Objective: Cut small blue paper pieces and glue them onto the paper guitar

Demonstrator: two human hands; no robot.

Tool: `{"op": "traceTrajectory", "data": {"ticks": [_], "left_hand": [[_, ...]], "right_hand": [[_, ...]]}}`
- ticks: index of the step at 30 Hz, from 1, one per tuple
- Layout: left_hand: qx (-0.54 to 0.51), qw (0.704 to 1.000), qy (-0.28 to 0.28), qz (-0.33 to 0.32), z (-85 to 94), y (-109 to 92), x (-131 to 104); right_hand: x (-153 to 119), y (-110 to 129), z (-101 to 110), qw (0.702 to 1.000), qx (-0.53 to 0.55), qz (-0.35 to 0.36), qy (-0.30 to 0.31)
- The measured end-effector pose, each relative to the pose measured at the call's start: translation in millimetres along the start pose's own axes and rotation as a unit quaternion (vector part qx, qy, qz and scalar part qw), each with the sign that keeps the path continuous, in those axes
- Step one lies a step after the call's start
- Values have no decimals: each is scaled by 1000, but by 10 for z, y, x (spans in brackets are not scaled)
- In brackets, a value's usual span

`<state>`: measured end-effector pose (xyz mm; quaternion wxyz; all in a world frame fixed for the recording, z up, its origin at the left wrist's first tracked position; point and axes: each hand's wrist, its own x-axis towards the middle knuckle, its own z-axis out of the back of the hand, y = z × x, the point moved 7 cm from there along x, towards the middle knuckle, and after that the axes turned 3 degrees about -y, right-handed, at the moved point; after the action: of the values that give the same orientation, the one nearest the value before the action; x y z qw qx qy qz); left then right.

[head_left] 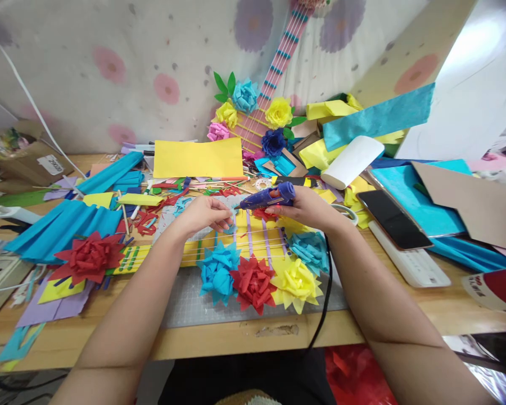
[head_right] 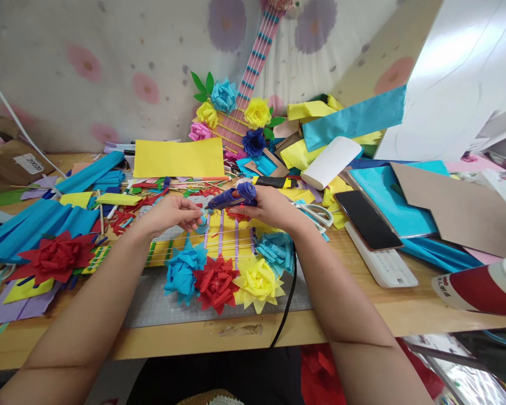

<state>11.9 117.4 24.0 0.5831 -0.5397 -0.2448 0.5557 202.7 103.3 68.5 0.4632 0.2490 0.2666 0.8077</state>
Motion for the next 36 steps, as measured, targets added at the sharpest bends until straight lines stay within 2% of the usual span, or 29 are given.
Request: {"op": "traceTrajectory", "data": {"ticks": [6,13,29,32,36], "left_hand": [[5,1000,2,8,-1,-2,-14],[8,1000,-7,10,4,-11,-11],[0,1000,-24,-1,62,41,46],[-11,999,-34,-3,93,68,64],[-27,997,-63,-28,145,43,73]], "right_hand": [[11,-13,12,999,-28,29,-25],[11,-18,4,999,-37,26,-23],[-27,44,20,1000,19,16,15],[-57,-17,152,999,42,17,-26],[-181,-223,477,987,74,-5,-142]]}}
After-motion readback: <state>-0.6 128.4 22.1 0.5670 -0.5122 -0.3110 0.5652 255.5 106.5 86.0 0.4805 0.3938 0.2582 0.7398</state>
